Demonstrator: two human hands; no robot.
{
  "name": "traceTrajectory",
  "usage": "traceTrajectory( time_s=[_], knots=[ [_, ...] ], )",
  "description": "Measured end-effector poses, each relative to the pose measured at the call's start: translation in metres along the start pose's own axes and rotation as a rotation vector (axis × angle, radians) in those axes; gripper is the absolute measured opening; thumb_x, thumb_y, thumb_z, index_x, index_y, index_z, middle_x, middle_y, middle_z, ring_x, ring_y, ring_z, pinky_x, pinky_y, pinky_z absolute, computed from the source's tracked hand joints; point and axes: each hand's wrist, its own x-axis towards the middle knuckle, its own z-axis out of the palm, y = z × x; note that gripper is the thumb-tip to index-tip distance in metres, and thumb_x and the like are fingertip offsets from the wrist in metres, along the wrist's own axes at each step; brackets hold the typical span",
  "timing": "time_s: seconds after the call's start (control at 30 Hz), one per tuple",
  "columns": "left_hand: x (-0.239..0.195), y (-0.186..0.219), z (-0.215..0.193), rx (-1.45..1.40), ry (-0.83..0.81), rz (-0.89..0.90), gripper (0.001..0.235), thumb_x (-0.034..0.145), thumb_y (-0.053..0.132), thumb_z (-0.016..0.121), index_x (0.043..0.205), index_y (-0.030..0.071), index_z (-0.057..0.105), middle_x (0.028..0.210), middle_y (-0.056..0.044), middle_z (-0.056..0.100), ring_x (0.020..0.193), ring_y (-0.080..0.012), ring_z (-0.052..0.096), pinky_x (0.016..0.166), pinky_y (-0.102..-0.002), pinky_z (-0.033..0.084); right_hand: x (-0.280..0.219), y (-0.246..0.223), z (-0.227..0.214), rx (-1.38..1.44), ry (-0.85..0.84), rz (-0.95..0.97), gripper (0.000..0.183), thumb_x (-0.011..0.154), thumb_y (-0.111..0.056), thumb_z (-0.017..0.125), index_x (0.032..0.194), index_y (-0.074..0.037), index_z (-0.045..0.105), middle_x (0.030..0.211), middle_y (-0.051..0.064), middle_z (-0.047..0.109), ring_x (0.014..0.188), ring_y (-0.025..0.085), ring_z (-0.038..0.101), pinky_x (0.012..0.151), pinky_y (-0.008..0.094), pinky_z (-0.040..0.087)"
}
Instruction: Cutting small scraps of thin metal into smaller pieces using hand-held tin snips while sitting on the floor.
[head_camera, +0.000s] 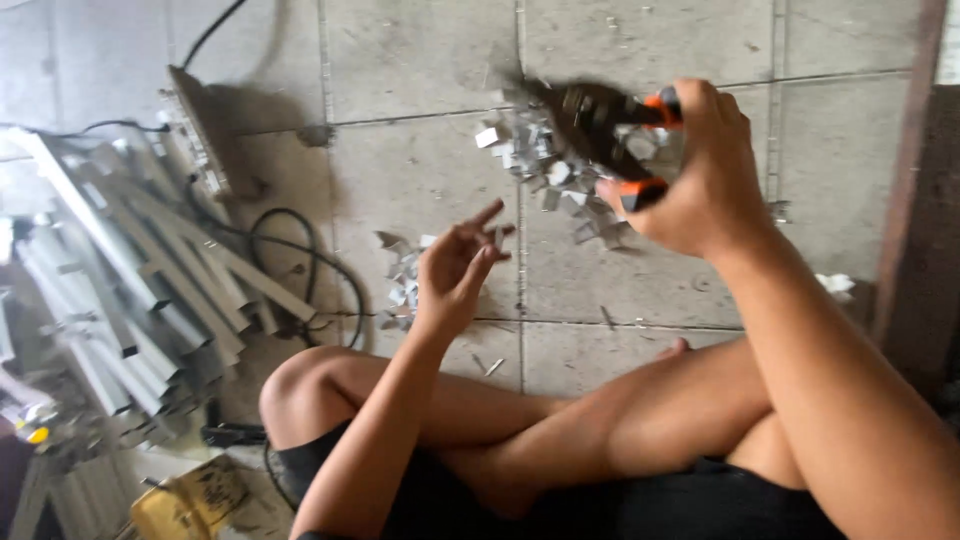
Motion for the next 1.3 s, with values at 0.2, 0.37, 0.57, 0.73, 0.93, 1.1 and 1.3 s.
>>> traceTrajectory(
  time_s=[0.2, 0.37, 0.57, 0.73, 0.93, 1.1, 1.3],
  knots=[
    [-0.029, 0.035, -0.029, -0.187, 0.089, 0.059, 0.013, 0.092, 0.001, 0.071, 0.104, -0.002, 0.065, 0.117, -0.014, 0.062, 0.095, -0.0174, 0.065, 0.079, -0.026, 0.060, -0.012, -0.012, 0.031, -0.179, -0.248, -0.064, 0.084, 0.059, -0.027, 0.094, 0.125, 0.005, 0.053, 0.101, 0.013, 0.063, 0.092, 0.031, 0.059, 0.098, 0.046, 0.043],
    [-0.032, 0.040, -0.041, -0.089, 0.149, 0.245, 0.021, 0.088, -0.014, 0.065, 0.106, -0.002, 0.067, 0.106, -0.012, 0.067, 0.083, -0.0133, 0.064, 0.071, -0.020, 0.053, -0.019, -0.025, 0.043, -0.176, -0.369, -0.114, 0.090, 0.046, -0.030, 0.096, 0.120, 0.002, 0.056, 0.095, 0.012, 0.069, 0.087, 0.029, 0.060, 0.095, 0.042, 0.046],
    [-0.045, 0.050, -0.046, 0.076, 0.355, 0.204, 0.037, 0.081, -0.018, 0.070, 0.091, 0.006, 0.044, 0.100, -0.011, 0.070, 0.085, -0.0147, 0.068, 0.072, -0.021, 0.056, -0.029, -0.039, 0.052, -0.131, -0.476, -0.093, 0.092, 0.051, -0.033, 0.095, 0.124, 0.004, 0.054, 0.096, 0.012, 0.064, 0.098, 0.031, 0.061, 0.106, 0.047, 0.043],
    [-0.047, 0.049, -0.047, 0.054, 0.306, 0.307, 0.033, 0.081, -0.018, 0.073, 0.089, 0.005, 0.050, 0.099, -0.012, 0.072, 0.079, -0.0115, 0.067, 0.063, -0.019, 0.052, -0.033, -0.037, 0.059, -0.274, -0.648, -0.028, 0.116, 0.044, -0.039, 0.094, 0.138, 0.008, 0.047, 0.114, 0.018, 0.064, 0.116, 0.035, 0.055, 0.113, 0.045, 0.040],
    [-0.042, 0.044, -0.056, 0.031, 0.242, 0.462, 0.022, 0.080, -0.017, 0.076, 0.083, -0.005, 0.059, 0.083, -0.022, 0.072, 0.079, -0.0259, 0.075, 0.069, -0.036, 0.064, -0.070, 0.020, 0.091, -0.278, -0.525, -0.052, 0.079, 0.043, -0.022, 0.080, 0.116, -0.011, 0.053, 0.094, 0.009, 0.060, 0.094, 0.031, 0.060, 0.087, 0.042, 0.044],
    [-0.042, 0.045, -0.057, 0.034, 0.220, 0.448, 0.022, 0.080, -0.016, 0.076, 0.090, -0.003, 0.061, 0.085, -0.020, 0.072, 0.081, -0.0279, 0.076, 0.072, -0.038, 0.065, -0.068, 0.003, 0.095, -0.298, -0.380, -0.063, 0.052, 0.054, -0.019, 0.076, 0.101, -0.013, 0.054, 0.079, 0.007, 0.060, 0.081, 0.030, 0.062, 0.078, 0.040, 0.048],
    [-0.035, 0.049, -0.067, 0.226, 0.231, 0.341, 0.019, 0.080, -0.008, 0.081, 0.092, 0.000, 0.069, 0.084, -0.016, 0.073, 0.079, -0.0247, 0.073, 0.069, -0.035, 0.062, -0.049, 0.008, 0.086, -0.172, -0.243, 0.019, 0.036, 0.062, -0.010, 0.078, 0.093, -0.013, 0.061, 0.066, 0.005, 0.062, 0.065, 0.031, 0.066, 0.066, 0.041, 0.054]
  ],
)
